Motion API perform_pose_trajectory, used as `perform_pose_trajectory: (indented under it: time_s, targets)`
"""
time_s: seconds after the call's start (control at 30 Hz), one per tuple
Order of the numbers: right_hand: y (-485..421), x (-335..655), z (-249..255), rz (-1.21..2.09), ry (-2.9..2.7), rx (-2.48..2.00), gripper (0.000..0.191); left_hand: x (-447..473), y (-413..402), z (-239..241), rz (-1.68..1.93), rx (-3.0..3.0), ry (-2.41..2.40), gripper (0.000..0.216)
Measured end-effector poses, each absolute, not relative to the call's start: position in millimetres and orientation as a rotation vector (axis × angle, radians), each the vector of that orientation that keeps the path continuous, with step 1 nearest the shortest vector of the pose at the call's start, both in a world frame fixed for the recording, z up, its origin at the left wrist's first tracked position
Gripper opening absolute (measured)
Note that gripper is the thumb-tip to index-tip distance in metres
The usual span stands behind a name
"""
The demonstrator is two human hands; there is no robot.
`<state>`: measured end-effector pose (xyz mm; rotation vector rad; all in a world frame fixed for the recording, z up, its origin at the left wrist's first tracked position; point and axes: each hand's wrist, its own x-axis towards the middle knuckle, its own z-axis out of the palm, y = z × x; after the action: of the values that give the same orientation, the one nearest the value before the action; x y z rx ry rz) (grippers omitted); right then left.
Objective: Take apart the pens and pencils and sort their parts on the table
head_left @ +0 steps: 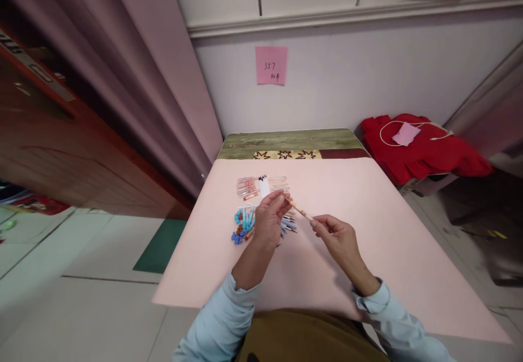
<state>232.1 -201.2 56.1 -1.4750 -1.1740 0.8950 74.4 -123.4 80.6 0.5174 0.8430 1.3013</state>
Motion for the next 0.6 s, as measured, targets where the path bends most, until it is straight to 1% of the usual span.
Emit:
perform_pose_trajectory:
  time_s: [0.37,0.47,0.6]
  targets:
    - [-201.9,232.6,47.2,0.838,-1.365,-1.527,0.028,81.6,-128.1,82.5,1.258,0.579,0.866,0.028]
    - [-202.6,229.6,46.2,0.878,-1.372,-1.549,0.032,82.9,-128.9,84.2,1.235,0.609,0.861,0.030]
    - [-202.9,228.4,45.7,0.803,-1.426,-1.593,0.027,83.4,-128.7,85.5,1.229,0.629,0.862,0.033]
